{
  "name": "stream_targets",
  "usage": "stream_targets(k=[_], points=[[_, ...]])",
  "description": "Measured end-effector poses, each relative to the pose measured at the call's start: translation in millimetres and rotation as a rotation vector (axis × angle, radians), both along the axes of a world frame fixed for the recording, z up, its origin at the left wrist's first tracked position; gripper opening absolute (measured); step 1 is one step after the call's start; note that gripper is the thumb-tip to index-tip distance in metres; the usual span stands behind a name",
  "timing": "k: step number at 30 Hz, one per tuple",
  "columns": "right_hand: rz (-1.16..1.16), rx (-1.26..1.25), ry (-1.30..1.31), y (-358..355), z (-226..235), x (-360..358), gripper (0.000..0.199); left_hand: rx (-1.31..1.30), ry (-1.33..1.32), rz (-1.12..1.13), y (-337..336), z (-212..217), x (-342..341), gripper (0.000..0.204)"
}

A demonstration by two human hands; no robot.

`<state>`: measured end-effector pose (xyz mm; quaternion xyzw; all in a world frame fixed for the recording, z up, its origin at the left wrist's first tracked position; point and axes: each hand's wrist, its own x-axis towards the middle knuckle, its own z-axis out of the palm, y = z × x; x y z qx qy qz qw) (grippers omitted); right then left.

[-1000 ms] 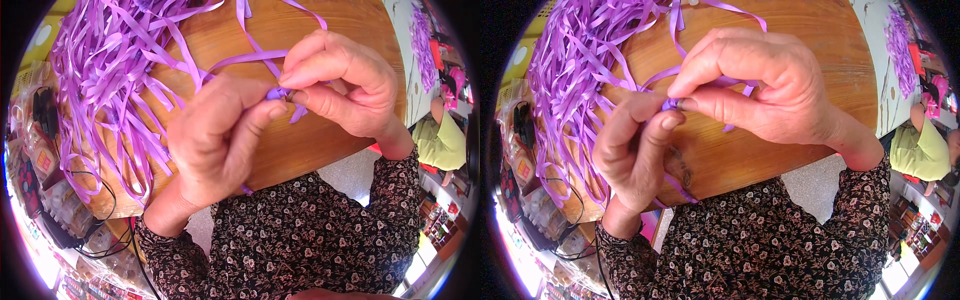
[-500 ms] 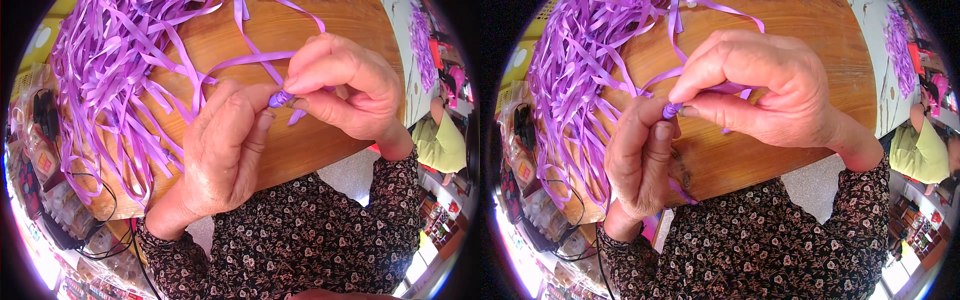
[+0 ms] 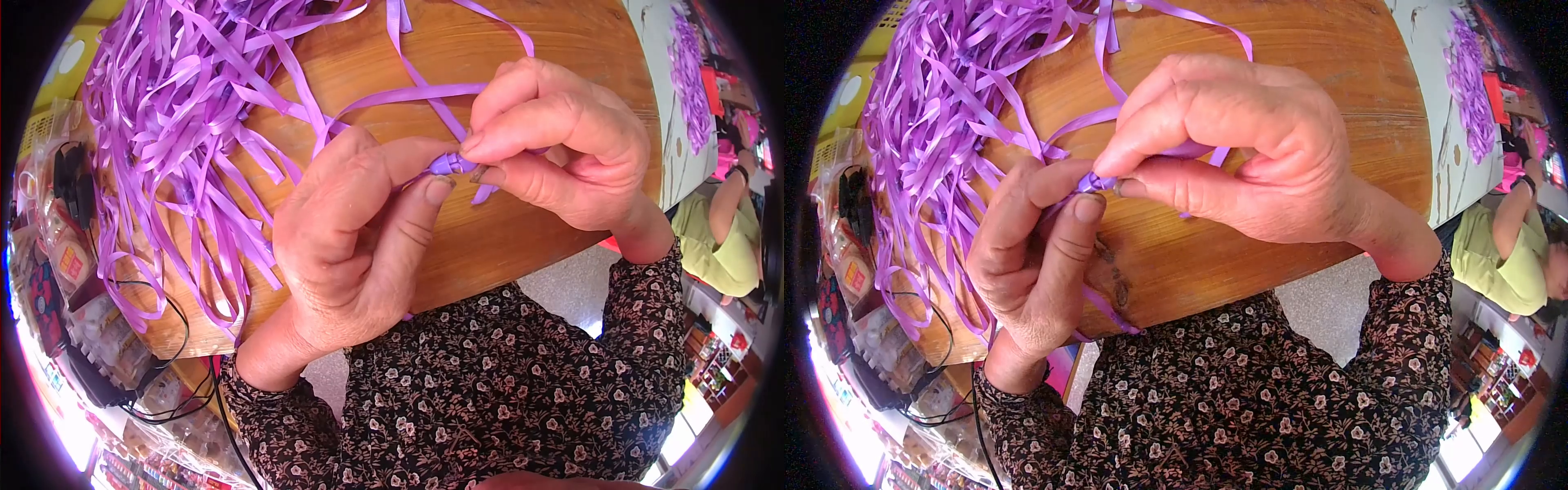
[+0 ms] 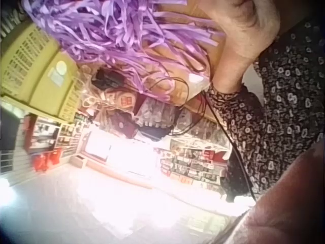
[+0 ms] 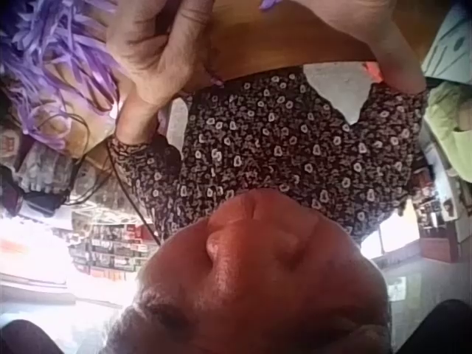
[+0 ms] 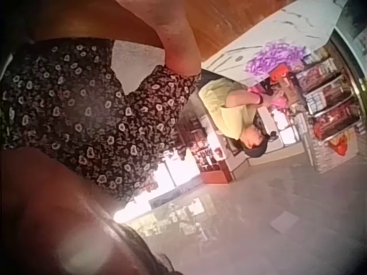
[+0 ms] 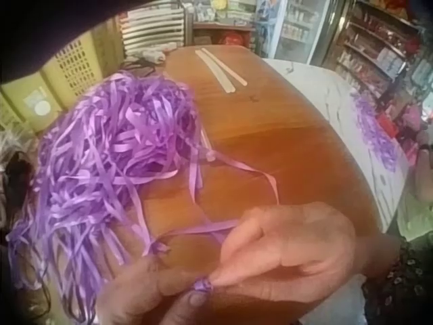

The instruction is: The person ties knots in purple ribbons by hand, working through them one at a time and gathering them into a pile on the wooden table.

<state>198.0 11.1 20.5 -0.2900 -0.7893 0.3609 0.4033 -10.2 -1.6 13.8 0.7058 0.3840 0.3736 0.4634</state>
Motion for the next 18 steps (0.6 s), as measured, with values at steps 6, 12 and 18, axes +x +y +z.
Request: stream_targets(k=[6,12,18], points=[[0.005,0.01,0.01,-0.4,-1.6,0.0,0.023,0.101,0.031,0.026,-2.5,-1.5,2.1,0.016],[0.021,0.042,-0.005,0.7,-3.5,1.1,0.023,0.069,0.002,0.004,-1.2,-7.9,1.5,0.015],[0.02,0.018,0.011,0.3,-5.0,-0.4,0.021,0.006,-0.041,-0.007,-2.6,-9.8,3.2,0.014]])
